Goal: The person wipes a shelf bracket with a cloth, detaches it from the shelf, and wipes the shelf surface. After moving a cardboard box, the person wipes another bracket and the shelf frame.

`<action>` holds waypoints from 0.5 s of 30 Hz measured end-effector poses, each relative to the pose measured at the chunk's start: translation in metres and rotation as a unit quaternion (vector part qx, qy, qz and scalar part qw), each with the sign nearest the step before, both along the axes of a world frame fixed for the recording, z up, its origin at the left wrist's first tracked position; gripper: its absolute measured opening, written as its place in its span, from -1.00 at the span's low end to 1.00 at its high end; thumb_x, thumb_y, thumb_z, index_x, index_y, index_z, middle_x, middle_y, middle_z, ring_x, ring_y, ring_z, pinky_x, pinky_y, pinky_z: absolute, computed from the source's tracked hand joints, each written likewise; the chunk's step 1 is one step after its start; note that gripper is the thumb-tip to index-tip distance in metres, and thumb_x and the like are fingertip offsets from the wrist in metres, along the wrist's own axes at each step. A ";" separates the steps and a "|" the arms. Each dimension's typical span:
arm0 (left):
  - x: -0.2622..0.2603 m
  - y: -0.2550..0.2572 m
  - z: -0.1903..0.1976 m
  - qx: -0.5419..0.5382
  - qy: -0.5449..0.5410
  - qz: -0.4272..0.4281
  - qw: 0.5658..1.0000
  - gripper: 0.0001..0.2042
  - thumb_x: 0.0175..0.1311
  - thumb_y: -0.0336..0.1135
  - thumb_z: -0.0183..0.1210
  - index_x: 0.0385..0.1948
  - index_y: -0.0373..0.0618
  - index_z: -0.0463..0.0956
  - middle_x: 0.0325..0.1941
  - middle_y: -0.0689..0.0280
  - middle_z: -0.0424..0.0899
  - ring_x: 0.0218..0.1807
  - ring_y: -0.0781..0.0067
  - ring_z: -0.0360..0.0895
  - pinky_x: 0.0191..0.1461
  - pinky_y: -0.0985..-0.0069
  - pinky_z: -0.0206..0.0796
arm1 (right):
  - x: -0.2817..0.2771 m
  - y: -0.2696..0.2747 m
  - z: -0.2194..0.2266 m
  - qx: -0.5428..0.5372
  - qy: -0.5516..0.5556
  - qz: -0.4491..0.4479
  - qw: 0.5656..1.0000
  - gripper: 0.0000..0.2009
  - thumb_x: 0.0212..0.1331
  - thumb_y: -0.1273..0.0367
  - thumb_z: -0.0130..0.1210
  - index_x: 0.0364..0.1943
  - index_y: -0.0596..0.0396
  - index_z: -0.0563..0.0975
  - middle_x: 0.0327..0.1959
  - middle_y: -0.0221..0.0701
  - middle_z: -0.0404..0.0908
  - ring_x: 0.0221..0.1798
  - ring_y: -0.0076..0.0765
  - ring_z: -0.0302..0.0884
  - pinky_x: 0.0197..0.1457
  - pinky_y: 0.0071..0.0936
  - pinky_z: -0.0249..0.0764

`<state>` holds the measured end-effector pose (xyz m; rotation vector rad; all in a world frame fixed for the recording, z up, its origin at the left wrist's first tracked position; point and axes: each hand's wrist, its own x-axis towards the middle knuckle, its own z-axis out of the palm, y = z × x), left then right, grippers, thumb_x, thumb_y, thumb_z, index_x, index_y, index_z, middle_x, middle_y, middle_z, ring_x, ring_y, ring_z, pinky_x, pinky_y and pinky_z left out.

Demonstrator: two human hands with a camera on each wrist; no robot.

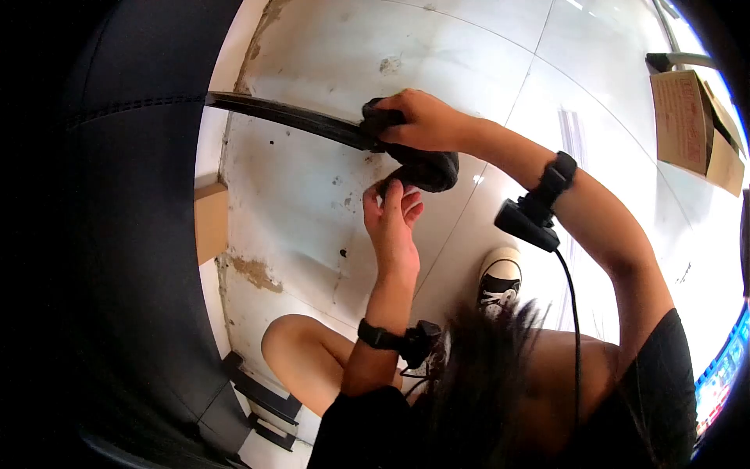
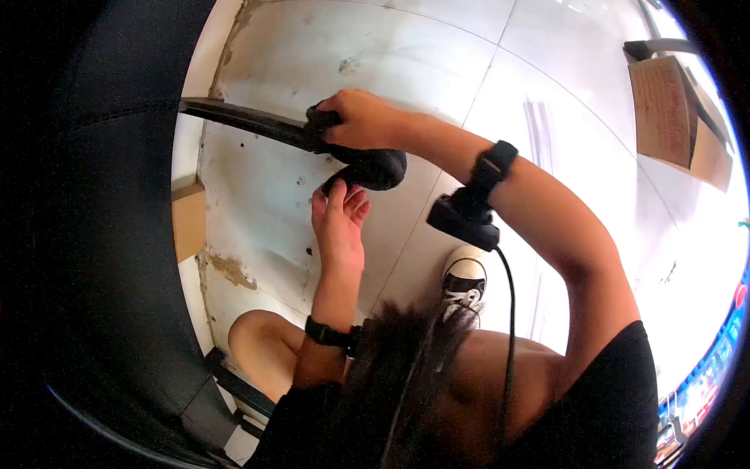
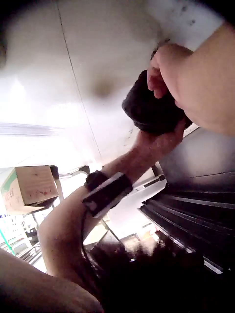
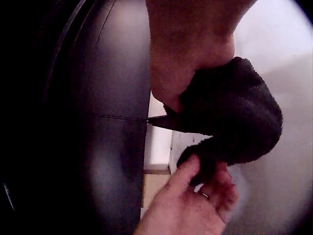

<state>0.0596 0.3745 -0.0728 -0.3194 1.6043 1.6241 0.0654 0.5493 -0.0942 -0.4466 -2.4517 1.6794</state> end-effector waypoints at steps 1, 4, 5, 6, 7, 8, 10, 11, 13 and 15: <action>0.005 -0.006 -0.004 0.000 0.004 0.012 1.000 -0.66 0.19 -0.21 0.11 -0.09 -0.08 0.24 -0.22 0.30 0.49 -0.26 0.53 0.43 -0.16 0.56 0.29 | -0.007 0.002 -0.002 0.027 0.014 0.013 0.999 -0.71 -0.13 0.35 0.08 -0.27 0.18 0.53 -0.45 -0.12 0.54 -0.33 -0.05 0.48 -0.18 -0.31 0.39; 0.006 -0.017 -0.002 -0.004 -0.008 0.041 0.999 -0.66 0.21 -0.19 0.08 -0.07 -0.08 0.22 -0.21 0.30 0.49 -0.26 0.53 0.43 -0.17 0.56 0.31 | -0.039 0.001 0.010 0.041 -0.050 -0.006 0.998 -0.69 -0.17 0.32 0.07 -0.29 0.18 0.54 -0.42 -0.10 0.56 -0.28 -0.01 0.51 -0.16 -0.26 0.41; 0.001 -0.016 -0.001 0.000 0.001 0.038 0.999 -0.66 0.21 -0.19 0.08 -0.07 -0.08 0.22 -0.21 0.30 0.49 -0.26 0.53 0.43 -0.17 0.56 0.31 | -0.054 0.003 0.010 0.044 -0.040 -0.010 0.998 -0.69 -0.17 0.32 0.07 -0.29 0.18 0.54 -0.42 -0.10 0.56 -0.28 -0.01 0.51 -0.16 -0.26 0.41; -0.002 -0.016 0.001 -0.009 0.000 0.022 1.000 -0.68 0.22 -0.19 0.07 -0.08 -0.08 0.23 -0.22 0.29 0.51 -0.27 0.54 0.44 -0.17 0.57 0.32 | -0.067 0.000 0.008 0.063 -0.042 -0.016 0.997 -0.68 -0.19 0.31 0.06 -0.30 0.18 0.54 -0.40 -0.09 0.56 -0.25 0.01 0.51 -0.14 -0.23 0.41; -0.004 -0.017 0.003 -0.022 -0.002 0.007 1.000 -0.70 0.24 -0.20 0.05 -0.08 -0.09 0.25 -0.22 0.28 0.52 -0.27 0.54 0.45 -0.18 0.58 0.33 | -0.074 -0.003 0.004 0.078 -0.044 -0.021 0.996 -0.67 -0.21 0.31 0.05 -0.30 0.19 0.55 -0.39 -0.08 0.57 -0.23 0.04 0.51 -0.13 -0.20 0.41; -0.006 -0.015 0.004 -0.024 0.004 0.007 1.000 -0.70 0.24 -0.20 0.05 -0.08 -0.09 0.25 -0.22 0.28 0.52 -0.27 0.54 0.45 -0.18 0.58 0.33 | -0.074 -0.004 0.010 0.076 -0.039 -0.021 0.996 -0.67 -0.21 0.31 0.05 -0.30 0.19 0.55 -0.39 -0.08 0.57 -0.23 0.04 0.51 -0.13 -0.20 0.41; -0.005 -0.009 0.004 0.005 -0.026 -0.078 0.997 -0.74 0.26 -0.21 0.02 -0.10 -0.09 0.29 -0.27 0.29 0.54 -0.32 0.56 0.48 -0.22 0.59 0.35 | -0.062 -0.008 0.020 0.085 -0.055 -0.019 0.995 -0.67 -0.21 0.34 0.03 -0.30 0.22 0.54 -0.37 -0.05 0.57 -0.23 0.07 0.50 -0.10 -0.19 0.41; 0.000 -0.006 0.007 -0.013 -0.021 -0.111 0.994 -0.75 0.27 -0.19 0.00 -0.12 -0.11 0.32 -0.34 0.31 0.56 -0.37 0.57 0.50 -0.27 0.61 0.36 | -0.054 -0.009 0.021 0.086 -0.054 -0.017 0.995 -0.67 -0.21 0.34 0.03 -0.30 0.22 0.54 -0.37 -0.05 0.57 -0.23 0.07 0.50 -0.10 -0.19 0.41; 0.010 -0.007 0.011 0.001 -0.015 -0.175 0.984 -0.72 0.27 -0.17 0.00 -0.10 -0.13 0.32 -0.31 0.33 0.55 -0.37 0.57 0.50 -0.29 0.61 0.36 | -0.036 -0.002 0.022 0.110 -0.087 0.009 0.990 -0.67 -0.21 0.34 0.03 -0.31 0.24 0.54 -0.37 -0.02 0.56 -0.25 0.04 0.51 -0.11 -0.23 0.41; 0.020 -0.012 0.020 0.014 0.020 -0.226 0.974 -0.73 0.28 -0.16 -0.01 -0.16 -0.16 0.35 -0.38 0.37 0.51 -0.44 0.60 0.47 -0.31 0.64 0.35 | -0.009 0.010 0.031 0.039 -0.161 0.077 0.983 -0.66 -0.22 0.34 0.04 -0.28 0.24 0.54 -0.39 -0.04 0.56 -0.22 -0.08 0.52 -0.09 -0.29 0.40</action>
